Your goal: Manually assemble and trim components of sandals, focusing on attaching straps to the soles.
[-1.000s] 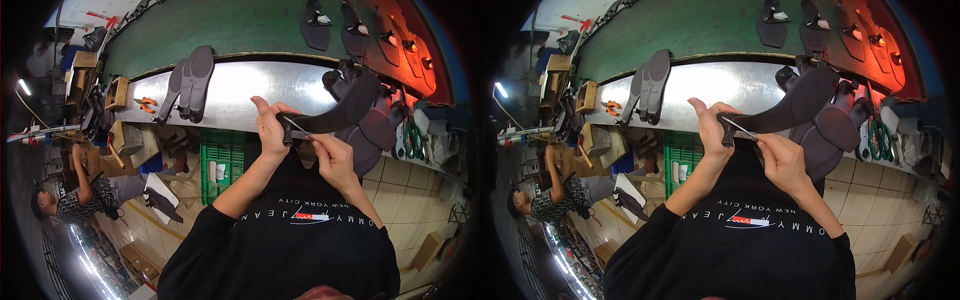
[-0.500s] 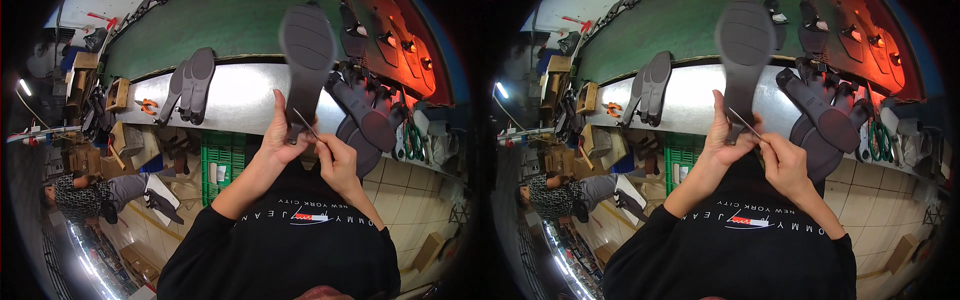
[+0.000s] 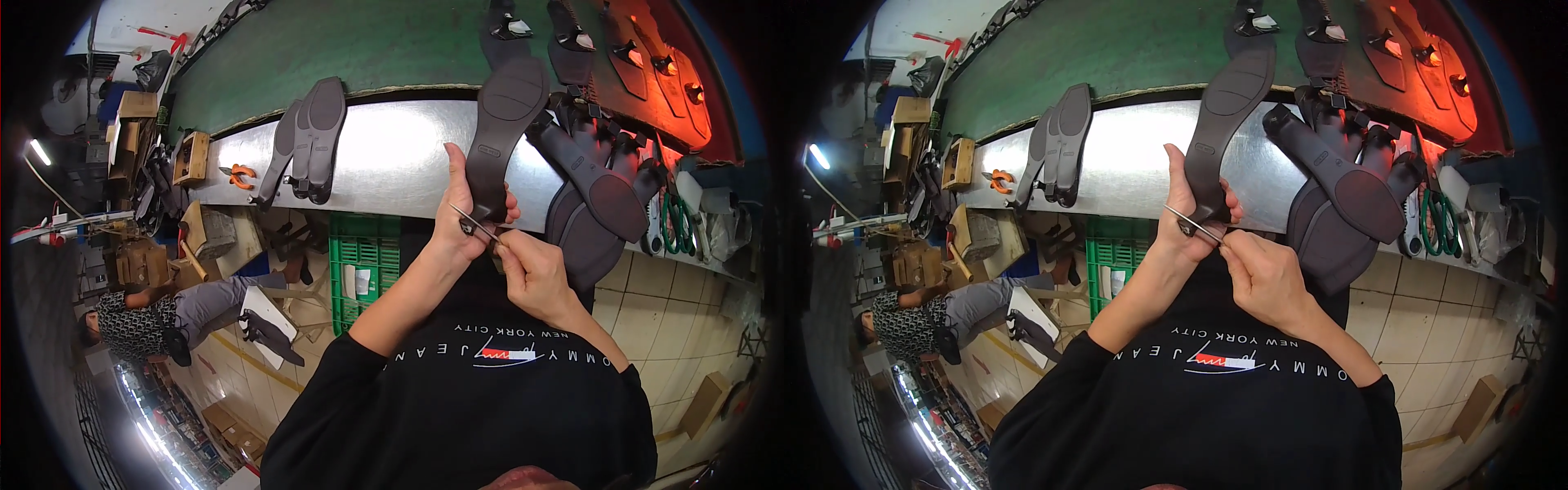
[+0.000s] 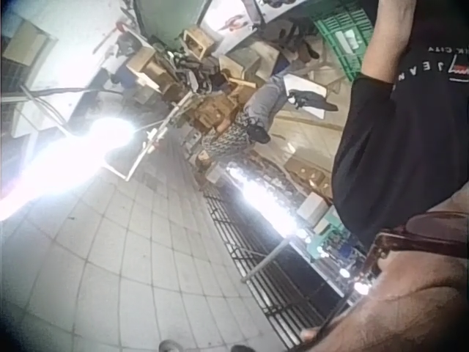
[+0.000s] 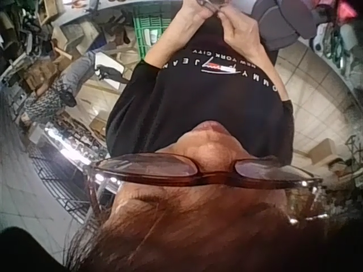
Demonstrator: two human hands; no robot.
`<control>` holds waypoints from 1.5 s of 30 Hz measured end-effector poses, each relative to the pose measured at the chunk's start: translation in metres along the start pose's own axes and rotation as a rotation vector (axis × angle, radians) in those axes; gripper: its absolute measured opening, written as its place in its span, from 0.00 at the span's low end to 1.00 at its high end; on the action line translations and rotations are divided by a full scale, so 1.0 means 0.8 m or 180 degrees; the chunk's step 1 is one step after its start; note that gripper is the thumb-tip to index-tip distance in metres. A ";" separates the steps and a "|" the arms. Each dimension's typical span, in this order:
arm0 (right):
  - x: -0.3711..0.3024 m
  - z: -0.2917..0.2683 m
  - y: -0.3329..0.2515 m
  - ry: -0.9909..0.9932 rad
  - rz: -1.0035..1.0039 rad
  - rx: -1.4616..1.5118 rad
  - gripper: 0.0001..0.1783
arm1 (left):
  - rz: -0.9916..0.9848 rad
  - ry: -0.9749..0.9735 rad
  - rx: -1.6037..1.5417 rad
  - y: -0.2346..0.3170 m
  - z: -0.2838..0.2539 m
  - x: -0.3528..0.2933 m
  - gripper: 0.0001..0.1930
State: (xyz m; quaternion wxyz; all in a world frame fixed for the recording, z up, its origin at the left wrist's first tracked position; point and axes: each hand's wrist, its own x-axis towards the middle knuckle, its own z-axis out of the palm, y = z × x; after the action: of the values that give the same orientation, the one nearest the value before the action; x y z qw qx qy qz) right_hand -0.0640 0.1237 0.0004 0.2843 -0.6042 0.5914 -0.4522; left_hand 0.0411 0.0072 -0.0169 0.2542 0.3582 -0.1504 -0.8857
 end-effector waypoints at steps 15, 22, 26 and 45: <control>0.031 -0.012 -0.003 0.0113 -0.0083 0.0531 0.34 | 0.0957 0.0187 0.1400 -0.020 -0.020 -0.030 0.14; 0.040 0.002 0.008 0.0190 -0.0468 0.0712 0.27 | 0.0900 0.0251 0.1334 -0.024 -0.024 -0.031 0.15; 0.037 0.014 0.015 0.0423 -0.0667 0.0405 0.20 | 0.1034 0.0430 0.1148 -0.030 -0.015 -0.036 0.12; 0.041 -0.083 0.041 0.1160 0.0527 0.0350 0.20 | 0.4337 0.3116 0.4063 0.186 -0.136 -0.093 0.19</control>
State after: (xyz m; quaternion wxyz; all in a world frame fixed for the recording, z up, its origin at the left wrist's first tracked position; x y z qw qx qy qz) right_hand -0.1407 0.1002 0.0069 0.2414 -0.4453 0.6550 -0.5607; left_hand 0.2153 -0.0835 0.0153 0.4955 0.5839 -0.6392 -0.0709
